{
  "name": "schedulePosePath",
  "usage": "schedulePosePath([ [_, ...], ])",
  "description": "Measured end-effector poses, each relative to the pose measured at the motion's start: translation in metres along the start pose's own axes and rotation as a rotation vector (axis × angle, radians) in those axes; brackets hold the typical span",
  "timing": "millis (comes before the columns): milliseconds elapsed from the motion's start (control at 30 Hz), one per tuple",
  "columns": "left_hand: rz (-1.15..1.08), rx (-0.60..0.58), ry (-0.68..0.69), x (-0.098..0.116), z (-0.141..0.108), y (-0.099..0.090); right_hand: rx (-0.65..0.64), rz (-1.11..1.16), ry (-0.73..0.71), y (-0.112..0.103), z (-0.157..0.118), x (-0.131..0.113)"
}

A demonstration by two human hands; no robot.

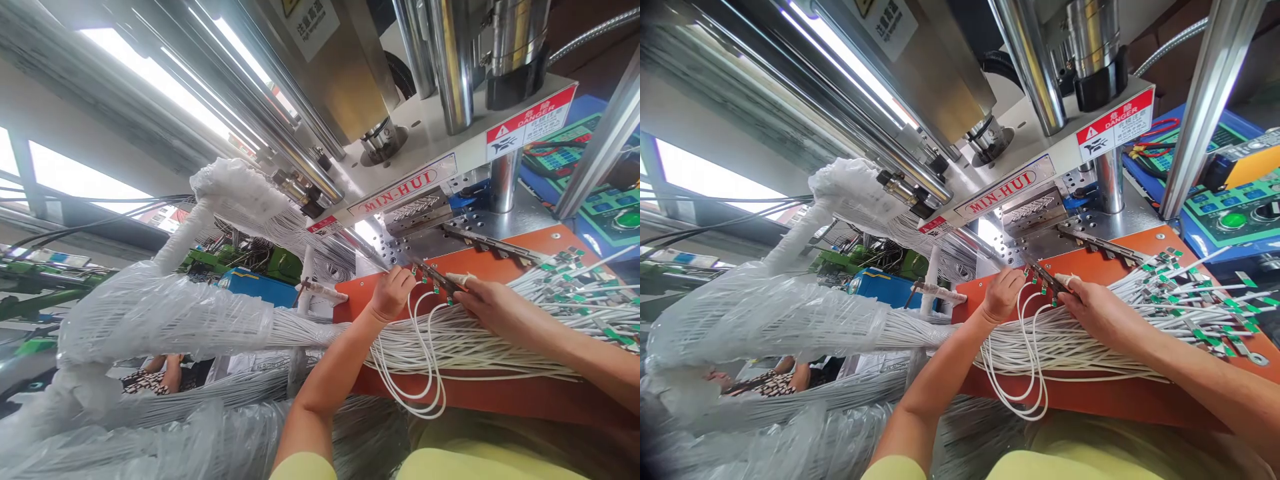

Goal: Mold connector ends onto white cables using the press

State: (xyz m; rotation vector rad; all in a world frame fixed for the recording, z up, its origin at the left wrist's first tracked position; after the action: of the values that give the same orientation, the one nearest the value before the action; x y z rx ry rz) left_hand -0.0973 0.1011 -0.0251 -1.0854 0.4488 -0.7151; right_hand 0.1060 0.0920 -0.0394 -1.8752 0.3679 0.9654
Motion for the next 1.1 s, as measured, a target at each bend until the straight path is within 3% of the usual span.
schedulePosePath([
  [400, -0.037, -0.086, -0.060, -0.001, -0.004, 0.007, 0.038, -0.085, -0.012, -0.004, -0.002, -0.002],
  [633, -0.026, -0.075, -0.048, -0.002, -0.003, 0.007, 0.022, -0.118, 0.010, -0.005, -0.002, -0.002],
  [900, 0.004, -0.035, -0.079, 0.001, 0.003, 0.009, 0.073, -0.163, -0.068, -0.008, -0.006, -0.015],
  [1100, -0.134, -0.063, -0.268, -0.006, 0.013, 0.001, 0.075, -0.223, -0.099, -0.015, 0.003, -0.008],
])
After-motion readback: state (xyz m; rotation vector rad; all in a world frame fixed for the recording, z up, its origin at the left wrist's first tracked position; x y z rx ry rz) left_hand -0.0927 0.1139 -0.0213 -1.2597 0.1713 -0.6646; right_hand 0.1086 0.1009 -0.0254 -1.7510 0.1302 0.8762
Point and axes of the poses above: each hand's wrist, its own z-axis towards the middle knuckle, its own y-axis out of the palm, x = y × z, the point moved 4 cm from there along z, towards the middle knuckle, and after that the axes turned 14 degrees about -z, right-handed, at the moved point
